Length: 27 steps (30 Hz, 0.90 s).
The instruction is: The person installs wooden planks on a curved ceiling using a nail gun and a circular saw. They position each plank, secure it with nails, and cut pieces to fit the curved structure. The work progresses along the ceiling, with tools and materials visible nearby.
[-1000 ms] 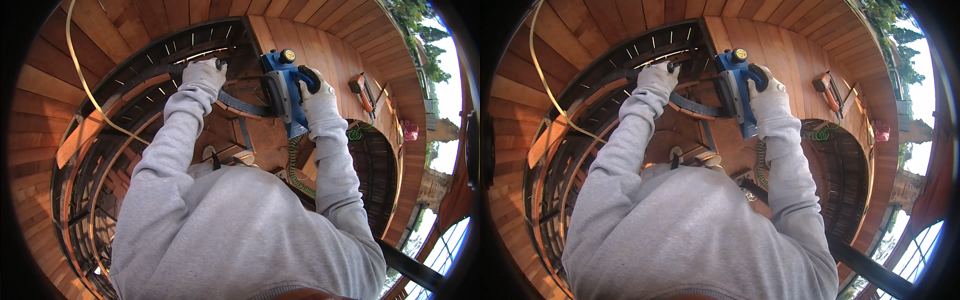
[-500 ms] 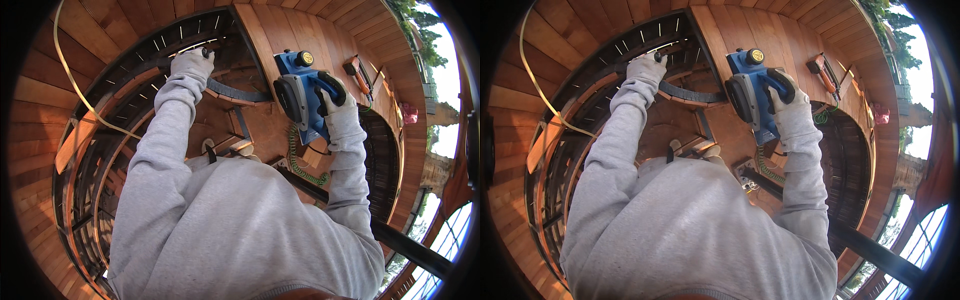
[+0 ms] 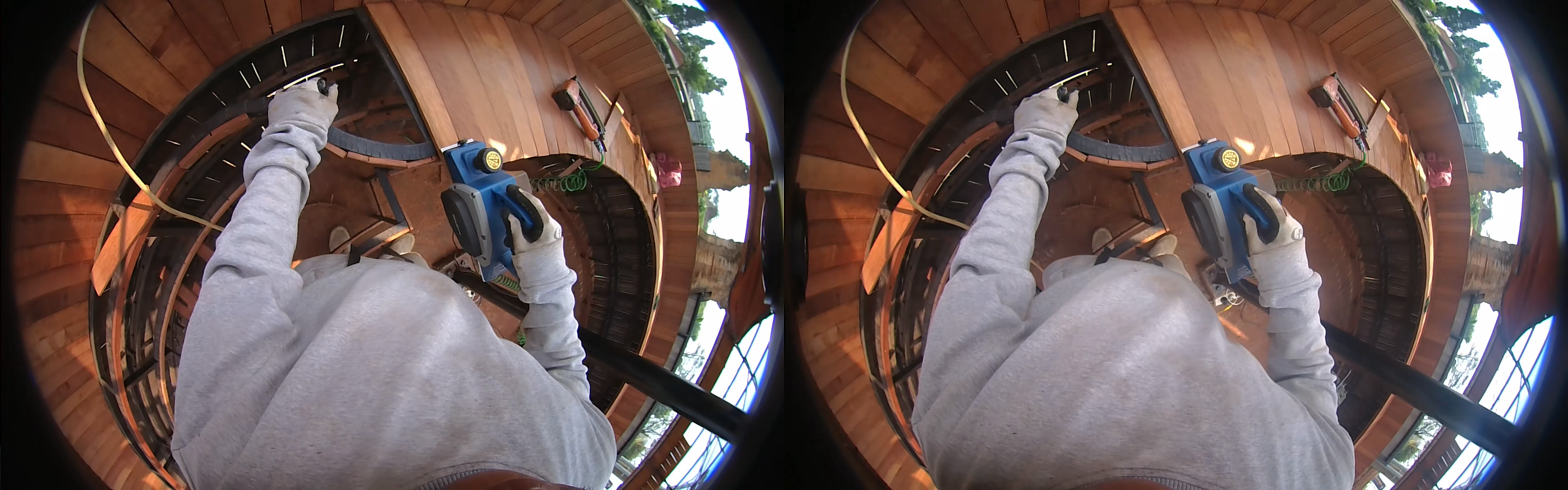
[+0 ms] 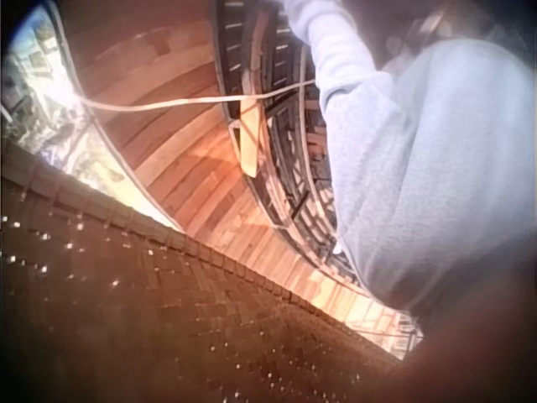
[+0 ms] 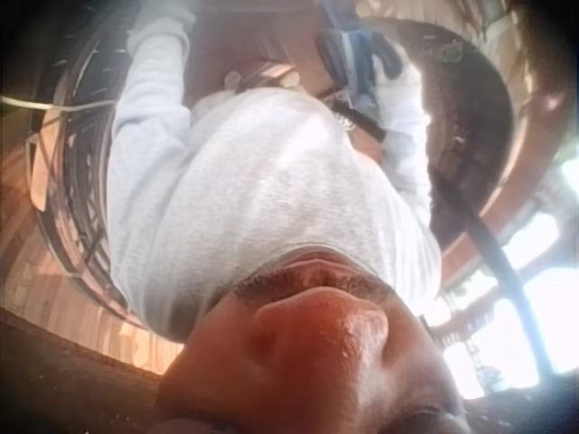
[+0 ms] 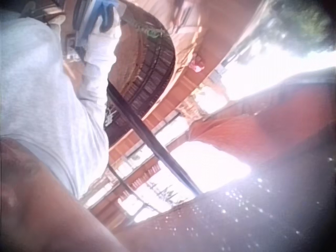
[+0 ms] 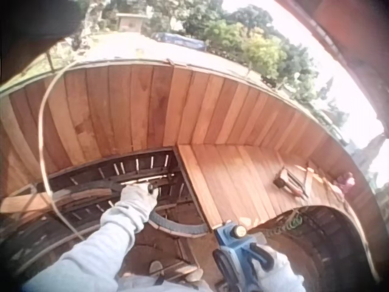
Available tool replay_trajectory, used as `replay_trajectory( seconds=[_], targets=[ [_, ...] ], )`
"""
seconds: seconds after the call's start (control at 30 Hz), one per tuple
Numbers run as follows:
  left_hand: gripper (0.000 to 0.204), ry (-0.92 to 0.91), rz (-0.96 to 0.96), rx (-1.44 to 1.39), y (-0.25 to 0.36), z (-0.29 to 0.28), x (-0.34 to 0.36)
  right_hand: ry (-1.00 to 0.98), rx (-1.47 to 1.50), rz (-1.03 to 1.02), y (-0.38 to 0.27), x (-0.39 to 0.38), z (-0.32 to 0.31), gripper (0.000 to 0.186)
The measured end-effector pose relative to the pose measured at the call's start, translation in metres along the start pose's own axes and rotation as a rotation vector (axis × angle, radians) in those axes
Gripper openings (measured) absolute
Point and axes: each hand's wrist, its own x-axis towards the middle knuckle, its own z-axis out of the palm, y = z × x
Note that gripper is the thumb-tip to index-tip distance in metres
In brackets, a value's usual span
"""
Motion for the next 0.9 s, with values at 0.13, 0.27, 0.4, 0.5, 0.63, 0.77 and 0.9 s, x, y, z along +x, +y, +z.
replay_trajectory(
  seconds=[0.13,0.27,0.4,0.5,0.63,0.77,0.9],
  targets=[
    [0.042,-0.103,-0.010,-0.005,0.001,-0.008,-0.002,-0.006,-0.015,-0.004,-0.010,0.038,0.015,0.042],
    [0.042,-0.068,-0.012,-0.064,-0.002,-0.006,-0.002,-0.027,0.033,0.053,-0.025,0.073,0.026,0.041],
    [0.044,-0.087,-0.020,-0.070,-0.002,-0.003,0.001,0.013,-0.078,-0.018,-0.030,0.109,0.037,0.038],
    [0.043,-0.096,-0.019,-0.087,-0.004,-0.004,0.002,0.017,-0.125,-0.020,-0.044,0.136,0.045,0.038],
    [0.041,-0.069,-0.003,-0.087,-0.006,-0.002,0.002,-0.004,-0.154,0.003,-0.054,0.176,0.055,0.038],
    [0.043,-0.104,0.000,-0.100,-0.003,-0.014,-0.003,-0.089,-0.257,0.127,-0.088,0.226,0.069,0.038],
    [0.041,-0.098,-0.004,-0.080,-0.005,0.000,0.005,-0.057,-0.192,0.159,-0.106,0.272,0.071,0.041]
  ],
)
